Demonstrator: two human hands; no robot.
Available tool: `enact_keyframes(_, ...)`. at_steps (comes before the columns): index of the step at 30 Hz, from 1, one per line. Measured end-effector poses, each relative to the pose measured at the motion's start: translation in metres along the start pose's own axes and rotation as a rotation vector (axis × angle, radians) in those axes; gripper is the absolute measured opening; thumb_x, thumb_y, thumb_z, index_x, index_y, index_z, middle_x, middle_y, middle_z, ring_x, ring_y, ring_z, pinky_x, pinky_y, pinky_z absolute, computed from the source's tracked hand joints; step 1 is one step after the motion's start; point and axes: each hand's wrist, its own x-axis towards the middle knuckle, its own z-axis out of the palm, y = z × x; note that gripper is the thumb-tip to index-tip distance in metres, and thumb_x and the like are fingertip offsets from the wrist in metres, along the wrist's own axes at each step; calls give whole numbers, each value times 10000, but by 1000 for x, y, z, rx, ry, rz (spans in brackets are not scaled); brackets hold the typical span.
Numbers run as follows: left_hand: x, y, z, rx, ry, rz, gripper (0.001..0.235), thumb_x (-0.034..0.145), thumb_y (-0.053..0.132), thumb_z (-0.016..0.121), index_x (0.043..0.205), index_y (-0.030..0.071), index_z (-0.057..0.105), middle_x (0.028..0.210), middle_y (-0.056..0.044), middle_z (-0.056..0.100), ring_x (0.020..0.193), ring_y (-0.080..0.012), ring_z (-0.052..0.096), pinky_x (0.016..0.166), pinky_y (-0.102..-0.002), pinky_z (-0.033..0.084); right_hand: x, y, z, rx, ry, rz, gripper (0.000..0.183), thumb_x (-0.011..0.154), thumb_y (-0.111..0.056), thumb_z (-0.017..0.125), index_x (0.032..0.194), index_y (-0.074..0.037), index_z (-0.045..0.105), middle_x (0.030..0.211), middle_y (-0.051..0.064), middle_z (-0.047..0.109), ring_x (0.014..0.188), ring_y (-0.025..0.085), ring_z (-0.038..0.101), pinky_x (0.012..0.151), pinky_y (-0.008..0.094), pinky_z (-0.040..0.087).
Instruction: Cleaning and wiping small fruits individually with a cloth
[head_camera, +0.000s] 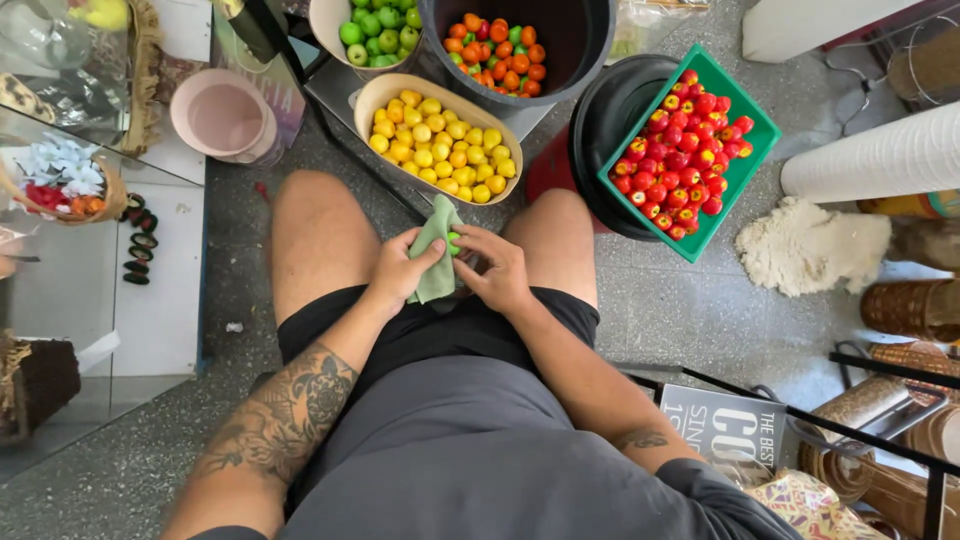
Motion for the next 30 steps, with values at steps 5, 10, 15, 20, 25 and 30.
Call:
enact_keyframes(5,11,-12,-2,-93,-10,-87,361,789,301,904,1059,105,767,763,-54,706,632,-147,666,530,-254,555,3,-3,-4,-79,-20,-43,223,834,24,794,1049,-39,799,1145,188,764,828,279,765,709,374,615)
enact_keyframes(10,13,-8,-1,-153,-42,-162,358,778,268,916,1051,93,763,758,-71,721,610,-152,695,519,-269,587,-1,6,-7,-93,41,-11,219,782,-9,871,983,-35,787,1022,130,774,678,185,734,641,309,621)
enact_keyframes(15,15,-9,1,-212,-80,-210,377,767,229,923,1062,60,759,747,-104,723,595,-190,720,509,-295,610,0,-2,-6,-225,-7,-84,322,814,-44,825,1131,-74,779,1166,165,756,1045,373,738,900,479,580)
enact_keyframes(20,11,1,3,-233,-60,-222,375,762,231,929,1043,54,754,735,-97,716,590,-191,723,504,-294,611,-2,-14,-9,-126,-29,-16,319,817,17,791,1121,-82,787,1117,130,777,756,270,743,684,375,604)
enact_keyframes(25,14,-7,0,-191,-88,-183,373,751,224,939,1033,62,758,735,-102,717,597,-194,723,503,-302,610,-10,-3,-5,-99,27,37,299,794,28,807,1075,-69,784,1079,121,765,648,196,716,577,311,596)
enact_keyframes(30,16,-9,0,-234,-83,-209,376,762,220,930,1046,51,750,752,-104,725,618,-199,731,524,-300,620,-2,-19,-6,-144,28,-21,330,802,-9,821,1119,-90,776,1097,102,753,662,198,737,614,316,605)
